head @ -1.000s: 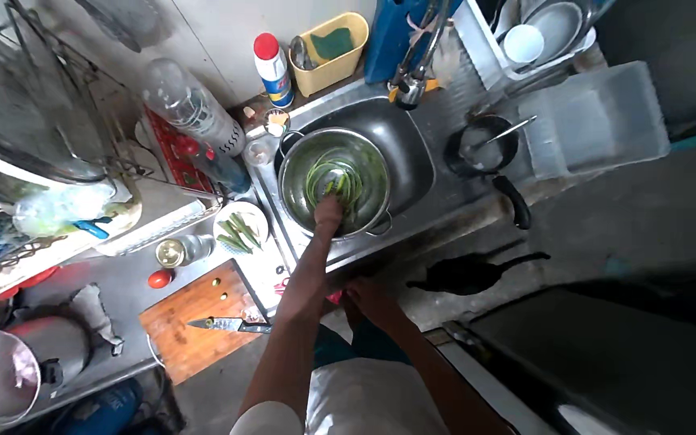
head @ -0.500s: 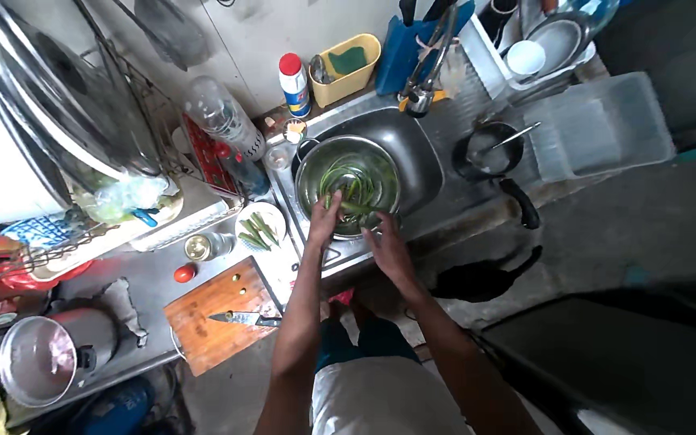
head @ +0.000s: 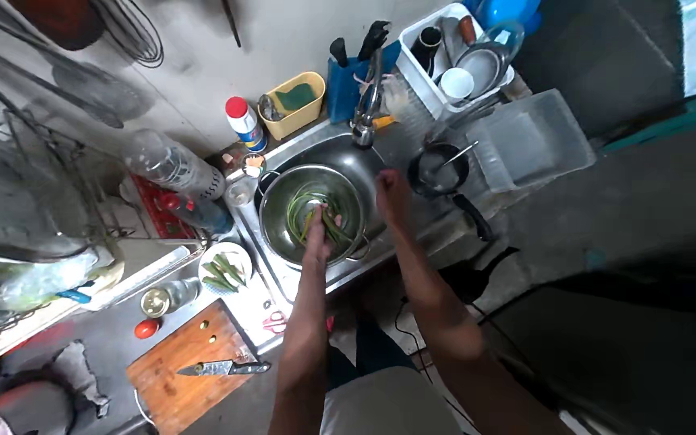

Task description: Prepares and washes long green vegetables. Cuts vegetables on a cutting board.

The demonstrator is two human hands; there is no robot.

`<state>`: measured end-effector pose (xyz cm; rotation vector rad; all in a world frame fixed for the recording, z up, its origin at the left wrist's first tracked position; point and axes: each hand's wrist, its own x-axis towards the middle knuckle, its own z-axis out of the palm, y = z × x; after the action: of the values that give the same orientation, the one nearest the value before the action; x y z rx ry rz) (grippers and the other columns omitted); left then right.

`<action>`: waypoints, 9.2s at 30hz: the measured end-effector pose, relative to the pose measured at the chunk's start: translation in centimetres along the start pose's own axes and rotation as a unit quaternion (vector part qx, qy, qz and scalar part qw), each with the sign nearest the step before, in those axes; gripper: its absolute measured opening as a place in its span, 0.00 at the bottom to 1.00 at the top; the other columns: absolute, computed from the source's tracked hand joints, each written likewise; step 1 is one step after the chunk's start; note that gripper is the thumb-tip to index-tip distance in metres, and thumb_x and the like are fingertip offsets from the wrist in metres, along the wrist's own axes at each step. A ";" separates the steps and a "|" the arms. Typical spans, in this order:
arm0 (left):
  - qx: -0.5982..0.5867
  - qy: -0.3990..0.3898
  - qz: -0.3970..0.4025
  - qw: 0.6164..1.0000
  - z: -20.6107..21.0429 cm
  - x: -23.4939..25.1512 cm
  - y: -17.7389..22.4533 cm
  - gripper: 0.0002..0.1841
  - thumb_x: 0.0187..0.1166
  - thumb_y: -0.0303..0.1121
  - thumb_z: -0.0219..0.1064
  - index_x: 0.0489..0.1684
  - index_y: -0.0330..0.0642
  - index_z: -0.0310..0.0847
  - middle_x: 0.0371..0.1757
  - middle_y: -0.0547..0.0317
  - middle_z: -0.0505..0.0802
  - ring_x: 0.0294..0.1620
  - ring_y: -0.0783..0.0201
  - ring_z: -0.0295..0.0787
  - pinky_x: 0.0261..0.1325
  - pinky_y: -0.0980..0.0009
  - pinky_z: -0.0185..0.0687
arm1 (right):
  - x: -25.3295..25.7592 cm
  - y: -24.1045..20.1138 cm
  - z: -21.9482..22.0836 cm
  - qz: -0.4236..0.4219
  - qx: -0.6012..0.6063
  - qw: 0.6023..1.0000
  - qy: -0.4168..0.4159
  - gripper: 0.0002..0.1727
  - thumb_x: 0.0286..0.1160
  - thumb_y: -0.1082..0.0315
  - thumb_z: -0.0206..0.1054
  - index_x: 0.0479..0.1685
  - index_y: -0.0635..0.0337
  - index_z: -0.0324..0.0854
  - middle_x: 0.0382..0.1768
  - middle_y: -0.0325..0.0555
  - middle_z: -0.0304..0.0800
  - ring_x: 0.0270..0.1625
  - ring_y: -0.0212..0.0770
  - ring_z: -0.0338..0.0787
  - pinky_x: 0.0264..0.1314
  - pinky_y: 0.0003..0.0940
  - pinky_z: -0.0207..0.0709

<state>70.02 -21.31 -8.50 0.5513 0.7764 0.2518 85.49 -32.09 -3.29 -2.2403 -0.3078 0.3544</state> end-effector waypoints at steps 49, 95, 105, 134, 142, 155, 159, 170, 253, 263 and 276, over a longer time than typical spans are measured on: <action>0.025 0.097 0.145 0.984 8.1 12.8 -1.1 0.25 0.94 0.39 0.53 0.88 0.48 0.58 0.68 0.48 0.85 0.62 0.58 0.87 0.63 0.56 0.86 | 5.2 3.5 0.7 0.000 0.063 0.924 -0.378 0.24 0.96 0.62 0.50 0.85 0.58 0.67 0.41 0.53 0.92 0.38 0.43 0.92 0.49 0.42 0.88; 0.154 0.053 0.031 0.986 9.4 7.8 -0.1 0.28 0.88 0.39 0.61 0.88 0.72 0.61 0.79 0.59 0.81 0.66 0.56 0.85 0.61 0.52 0.84 | 5.6 4.0 0.8 0.028 -0.021 0.943 -0.331 0.26 0.91 0.47 0.56 0.64 0.61 0.85 0.42 0.53 0.93 0.40 0.48 0.93 0.52 0.52 0.88; 0.014 0.053 0.096 0.994 9.6 13.2 -0.7 0.28 0.91 0.34 0.54 0.90 0.61 0.56 0.72 0.55 0.83 0.60 0.62 0.86 0.58 0.59 0.87 | 18.3 -0.1 1.0 0.192 0.152 0.947 -0.206 0.25 0.93 0.49 0.53 0.76 0.56 0.73 0.48 0.43 0.90 0.35 0.32 0.85 0.37 0.30 0.80; 0.398 0.065 0.121 0.907 7.9 2.6 3.4 0.20 0.83 0.38 0.70 0.64 0.30 0.82 0.46 0.40 0.94 0.38 0.54 0.94 0.46 0.58 0.92 | -4.0 2.1 -2.8 0.027 0.042 0.975 -0.216 0.22 0.92 0.62 0.54 0.75 0.69 0.70 0.47 0.48 0.84 0.35 0.32 0.82 0.40 0.30 0.81; 0.522 0.318 0.219 0.761 -14.3 -21.3 5.2 0.16 0.88 0.40 0.63 0.66 0.42 0.81 0.63 0.48 0.90 0.53 0.53 0.93 0.58 0.49 0.91 | -26.9 0.9 8.8 -0.189 -0.119 0.880 -0.420 0.22 0.89 0.56 0.59 0.65 0.65 0.83 0.54 0.60 0.93 0.56 0.55 0.93 0.62 0.58 0.85; 0.652 0.388 0.039 0.651 -36.2 -36.3 4.1 0.15 0.81 0.36 0.68 0.64 0.49 0.86 0.61 0.46 0.90 0.47 0.42 0.93 0.47 0.39 0.90 | -47.1 -3.2 23.4 -0.419 -0.267 0.778 -0.384 0.17 0.84 0.64 0.65 0.63 0.64 0.84 0.60 0.63 0.86 0.67 0.64 0.84 0.69 0.55 0.81; 0.679 0.353 0.062 0.640 -35.8 -35.0 4.2 0.15 0.82 0.32 0.67 0.64 0.46 0.85 0.61 0.47 0.90 0.45 0.43 0.93 0.45 0.42 0.91 | -47.3 -2.7 23.5 -0.412 -0.279 0.785 -0.368 0.15 0.83 0.66 0.65 0.61 0.65 0.84 0.57 0.65 0.86 0.64 0.64 0.86 0.67 0.54 0.82; 0.612 0.370 0.163 0.680 -35.0 -36.4 6.1 0.23 0.90 0.42 0.60 0.81 0.47 0.70 0.72 0.44 0.84 0.59 0.42 0.91 0.55 0.42 0.90 | -46.0 -4.2 21.2 -0.315 -0.266 0.797 -0.441 0.18 0.83 0.67 0.62 0.68 0.63 0.80 0.67 0.65 0.81 0.63 0.59 0.89 0.64 0.49 0.85; 0.583 0.302 0.359 0.664 -43.9 -36.3 -0.6 0.11 0.85 0.34 0.67 0.58 0.45 0.89 0.75 0.49 0.82 0.79 0.53 0.75 0.83 0.56 0.72 | -50.3 -4.1 23.4 -0.298 -0.394 0.764 -0.416 0.37 0.90 0.66 0.51 0.97 0.30 0.46 0.56 0.62 0.89 0.44 0.60 0.94 0.47 0.55 0.88; 0.569 0.238 0.377 0.691 -44.0 -36.3 -0.1 0.14 0.86 0.26 0.62 0.63 0.39 0.89 0.79 0.55 0.84 0.87 0.58 0.71 0.90 0.61 0.65 | -49.5 -4.9 22.9 -0.327 -0.343 0.781 -0.408 0.39 0.90 0.66 0.52 0.98 0.27 0.43 0.48 0.58 0.91 0.41 0.59 0.94 0.45 0.55 0.88; 0.545 0.225 0.382 0.711 -44.1 -36.2 0.5 0.13 0.86 0.25 0.61 0.58 0.37 0.90 0.76 0.53 0.86 0.82 0.58 0.77 0.87 0.61 0.70 | -49.4 -7.4 24.0 -0.296 -0.389 0.747 -0.450 0.46 0.88 0.70 0.55 0.99 0.28 0.33 0.43 0.61 0.91 0.46 0.62 0.94 0.50 0.57 0.87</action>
<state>13.18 -19.13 -12.45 2.0291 1.1067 0.7220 30.37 -27.12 -4.97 -2.3610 -1.9362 1.0936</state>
